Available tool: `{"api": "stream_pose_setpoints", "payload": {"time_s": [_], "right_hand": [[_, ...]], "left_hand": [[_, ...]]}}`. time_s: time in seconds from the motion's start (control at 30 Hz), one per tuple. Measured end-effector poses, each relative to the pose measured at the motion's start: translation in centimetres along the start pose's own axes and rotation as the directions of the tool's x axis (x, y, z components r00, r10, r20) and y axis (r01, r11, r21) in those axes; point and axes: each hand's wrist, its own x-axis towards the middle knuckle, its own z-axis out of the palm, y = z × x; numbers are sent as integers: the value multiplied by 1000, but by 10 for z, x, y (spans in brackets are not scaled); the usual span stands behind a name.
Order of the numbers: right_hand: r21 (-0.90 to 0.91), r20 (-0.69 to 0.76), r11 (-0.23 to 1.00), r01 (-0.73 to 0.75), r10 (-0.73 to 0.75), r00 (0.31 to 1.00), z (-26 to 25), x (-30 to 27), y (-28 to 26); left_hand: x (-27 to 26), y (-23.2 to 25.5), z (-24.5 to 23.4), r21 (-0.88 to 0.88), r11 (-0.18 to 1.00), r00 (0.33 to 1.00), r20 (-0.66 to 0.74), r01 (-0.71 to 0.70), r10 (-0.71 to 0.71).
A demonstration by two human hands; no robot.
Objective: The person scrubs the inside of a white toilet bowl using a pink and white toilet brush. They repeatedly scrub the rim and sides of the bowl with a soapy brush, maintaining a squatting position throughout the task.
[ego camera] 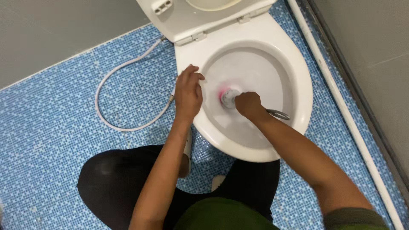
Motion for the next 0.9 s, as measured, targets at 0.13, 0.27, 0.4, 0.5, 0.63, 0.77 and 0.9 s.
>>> {"api": "stream_pose_setpoints", "payload": {"time_s": [0.13,0.27,0.4,0.5,0.63,0.77,0.9], "right_hand": [[69,42,993,95,-98,994,-68,-36,1],[12,119,993,120,-121,986,-88,-42,-18],[31,-106,995,95,-92,990,-69,-32,-23],[-4,-57,997,77,-77,995,-58,-44,-15],[124,-109,974,188,-175,979,-76,-58,-17],[34,-126,995,94,-89,988,-51,-50,-27],[-168,-223,979,116,-152,963,1,-7,-3]], "left_hand": [[-20,10,-2,-12,999,999,11,-31,31],[-35,23,0,-31,998,997,-53,45,-47],[-30,27,1,-13,998,993,-102,54,-55],[-35,24,6,-32,998,994,-97,55,-58],[-36,20,6,-60,997,992,-115,43,-50],[-44,20,3,-85,996,988,-151,28,-41],[-37,19,2,-94,994,991,-114,59,-69]]}}
